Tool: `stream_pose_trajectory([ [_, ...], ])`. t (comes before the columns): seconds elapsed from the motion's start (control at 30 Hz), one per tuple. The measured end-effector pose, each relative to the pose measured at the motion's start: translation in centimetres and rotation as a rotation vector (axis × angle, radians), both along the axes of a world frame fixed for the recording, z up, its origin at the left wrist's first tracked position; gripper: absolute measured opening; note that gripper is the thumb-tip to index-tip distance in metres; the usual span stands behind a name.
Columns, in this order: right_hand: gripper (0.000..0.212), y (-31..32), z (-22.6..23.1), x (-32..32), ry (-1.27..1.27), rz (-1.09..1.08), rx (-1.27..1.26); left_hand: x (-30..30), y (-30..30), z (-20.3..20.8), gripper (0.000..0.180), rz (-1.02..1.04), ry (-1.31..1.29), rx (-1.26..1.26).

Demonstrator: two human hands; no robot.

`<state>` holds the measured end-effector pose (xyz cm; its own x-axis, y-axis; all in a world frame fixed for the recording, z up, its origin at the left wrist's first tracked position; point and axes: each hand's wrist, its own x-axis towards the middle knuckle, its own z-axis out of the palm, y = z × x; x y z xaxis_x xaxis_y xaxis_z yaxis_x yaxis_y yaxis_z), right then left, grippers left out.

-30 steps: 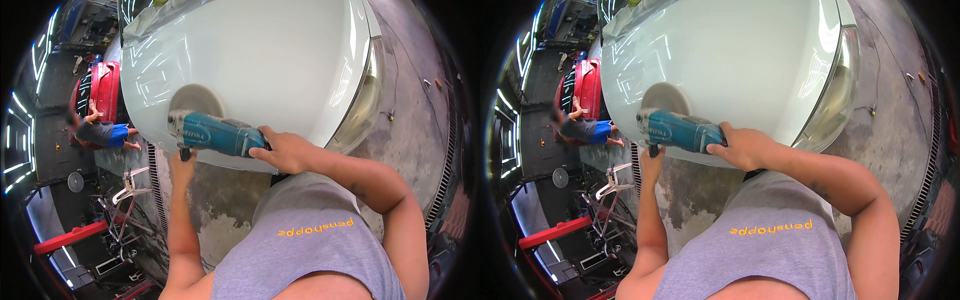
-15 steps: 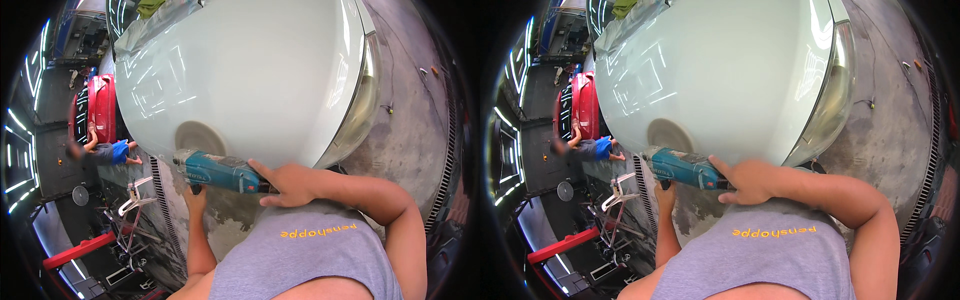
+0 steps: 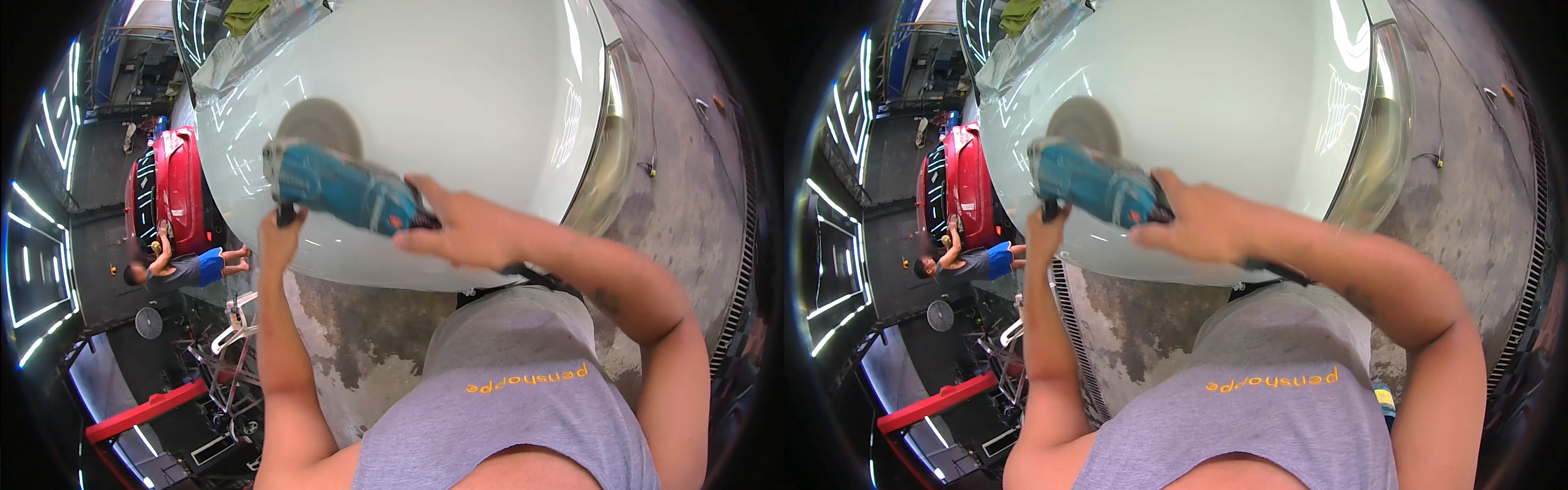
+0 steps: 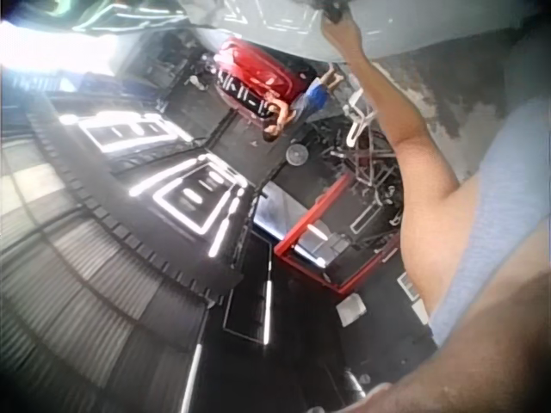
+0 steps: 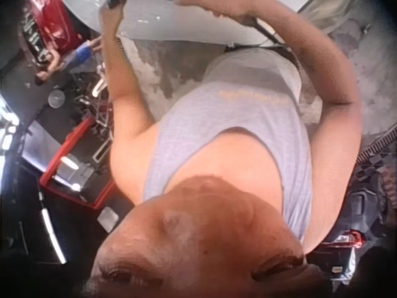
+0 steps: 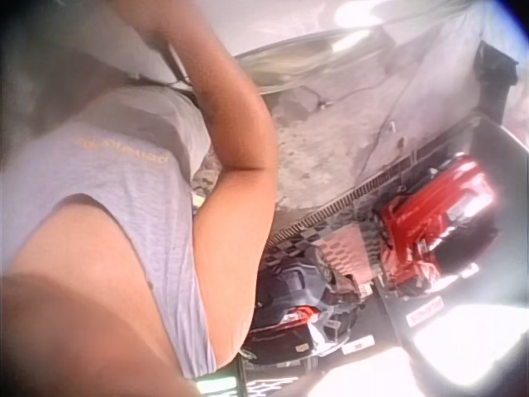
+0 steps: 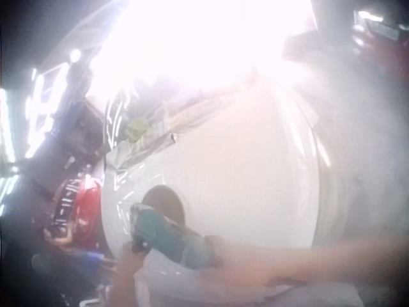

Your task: The person uses a power polisher to smooth the surface of a white car hood. The person moves the polisher in circular and linear motions across the hood's surface, covering different areas systematically.

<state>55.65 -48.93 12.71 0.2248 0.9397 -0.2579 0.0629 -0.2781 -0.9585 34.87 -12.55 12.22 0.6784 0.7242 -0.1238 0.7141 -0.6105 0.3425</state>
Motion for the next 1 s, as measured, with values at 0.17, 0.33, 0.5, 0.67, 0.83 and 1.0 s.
stream_pose_trajectory([
  [0.17, 0.088, 2.0, 3.0, 4.1, 0.191, 0.030, -0.015, 5.8, 2.0, 4.8, 0.034, 0.083, 0.047, -0.157],
  [0.33, 0.087, 1.4, 2.0, 2.3, 0.365, 0.080, 0.004, 3.2, 0.4, 7.6, 0.032, 0.082, 0.242, -0.121],
  [0.5, 0.098, 0.5, -0.6, -0.7, 0.399, 0.106, -0.002, -1.8, -1.5, 5.4, 0.035, 0.109, 0.184, -0.095],
  [0.67, 0.101, -1.0, -1.1, -1.9, 0.407, 0.153, -0.015, -5.3, -2.5, 2.8, 0.037, 0.098, 0.148, -0.048],
  [0.83, 0.106, -1.8, -2.7, -3.5, 0.346, 0.192, -0.049, -8.7, -4.5, -0.4, 0.037, 0.113, 0.093, -0.043],
  [1.0, 0.112, -2.8, -7.7, -6.8, 0.091, 0.175, 0.139, -13.4, -7.5, -4.9, 0.032, 0.144, -0.010, -0.021],
])
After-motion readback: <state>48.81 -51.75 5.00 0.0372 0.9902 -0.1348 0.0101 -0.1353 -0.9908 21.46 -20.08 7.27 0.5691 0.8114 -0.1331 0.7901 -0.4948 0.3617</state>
